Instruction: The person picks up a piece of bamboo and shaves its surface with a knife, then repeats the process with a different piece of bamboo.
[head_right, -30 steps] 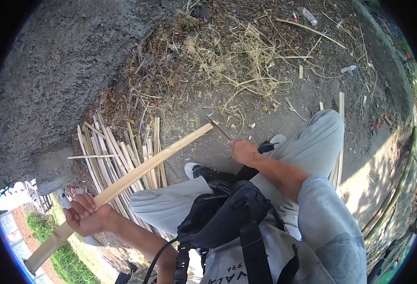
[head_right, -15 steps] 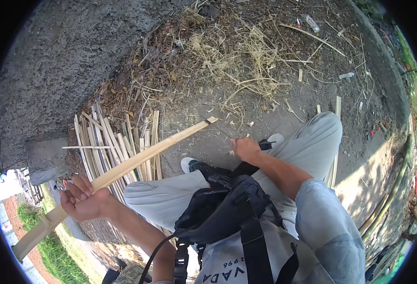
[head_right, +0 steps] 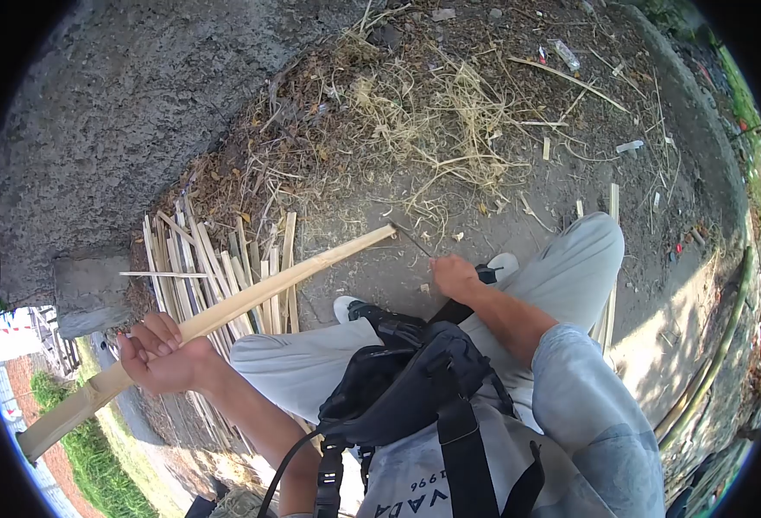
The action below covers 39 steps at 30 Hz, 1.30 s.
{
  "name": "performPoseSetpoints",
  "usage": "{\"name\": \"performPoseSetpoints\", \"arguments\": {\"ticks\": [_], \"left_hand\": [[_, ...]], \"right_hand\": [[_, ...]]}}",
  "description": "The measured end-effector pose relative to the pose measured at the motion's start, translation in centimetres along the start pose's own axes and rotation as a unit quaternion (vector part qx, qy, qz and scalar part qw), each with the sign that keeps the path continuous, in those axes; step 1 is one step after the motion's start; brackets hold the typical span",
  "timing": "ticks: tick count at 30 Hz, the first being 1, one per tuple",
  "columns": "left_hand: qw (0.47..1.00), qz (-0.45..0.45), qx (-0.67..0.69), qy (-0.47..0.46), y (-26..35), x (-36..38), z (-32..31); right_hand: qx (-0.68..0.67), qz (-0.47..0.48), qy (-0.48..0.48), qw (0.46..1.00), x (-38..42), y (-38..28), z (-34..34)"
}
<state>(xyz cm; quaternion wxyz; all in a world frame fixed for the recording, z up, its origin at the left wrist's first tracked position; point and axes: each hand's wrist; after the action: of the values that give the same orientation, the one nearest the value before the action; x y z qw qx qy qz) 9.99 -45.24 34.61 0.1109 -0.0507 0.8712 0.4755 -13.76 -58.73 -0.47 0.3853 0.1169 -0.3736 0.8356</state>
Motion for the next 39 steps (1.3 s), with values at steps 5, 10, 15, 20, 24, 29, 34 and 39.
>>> {"name": "performPoseSetpoints", "arguments": {"ticks": [5,10,15,20,24,29,34,39], "left_hand": [[1.0,0.002,-0.009,-0.004,-0.1,0.0,0.2],[1.0,-0.002,-0.017,0.017,-0.1,0.0,-0.6],[0.999,0.0,-0.009,0.031,-0.2,-0.8,0.4],[0.999,0.028,-0.01,0.046,0.2,-4.1,4.8],[0.999,0.033,0.015,0.036,1.5,-4.9,6.8],[0.998,0.012,-0.002,0.067,1.3,-4.6,8.0],[0.996,0.013,0.002,0.085,1.4,-4.5,9.7],[0.998,0.009,0.015,0.053,1.6,-3.5,9.3]], "right_hand": [[0.007,0.04,0.0,0.999,1.2,-0.9,0.0],[-0.013,0.018,0.009,1.0,1.3,0.1,0.7],[-0.036,0.069,0.025,0.997,1.2,-2.2,1.3],[-0.077,0.095,0.002,0.993,1.1,-3.7,1.7],[-0.09,0.124,0.012,0.988,-0.2,-4.6,1.3],[-0.085,0.12,-0.01,0.989,-0.9,-5.4,-0.2],[-0.069,0.115,-0.023,0.991,-1.1,-5.7,0.0],[-0.056,0.066,-0.017,0.996,-3.1,-2.5,-3.4]]}}
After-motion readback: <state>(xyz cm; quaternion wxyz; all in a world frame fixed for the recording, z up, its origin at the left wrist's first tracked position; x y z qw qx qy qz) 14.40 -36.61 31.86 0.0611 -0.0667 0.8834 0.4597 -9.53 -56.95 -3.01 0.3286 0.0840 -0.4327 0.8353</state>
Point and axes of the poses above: each hand's wrist, its own x-axis away from the middle knuckle, its own z-axis out of the back of the hand, y = z × x, and after that the axes turned 8 degrees about z, right-handed
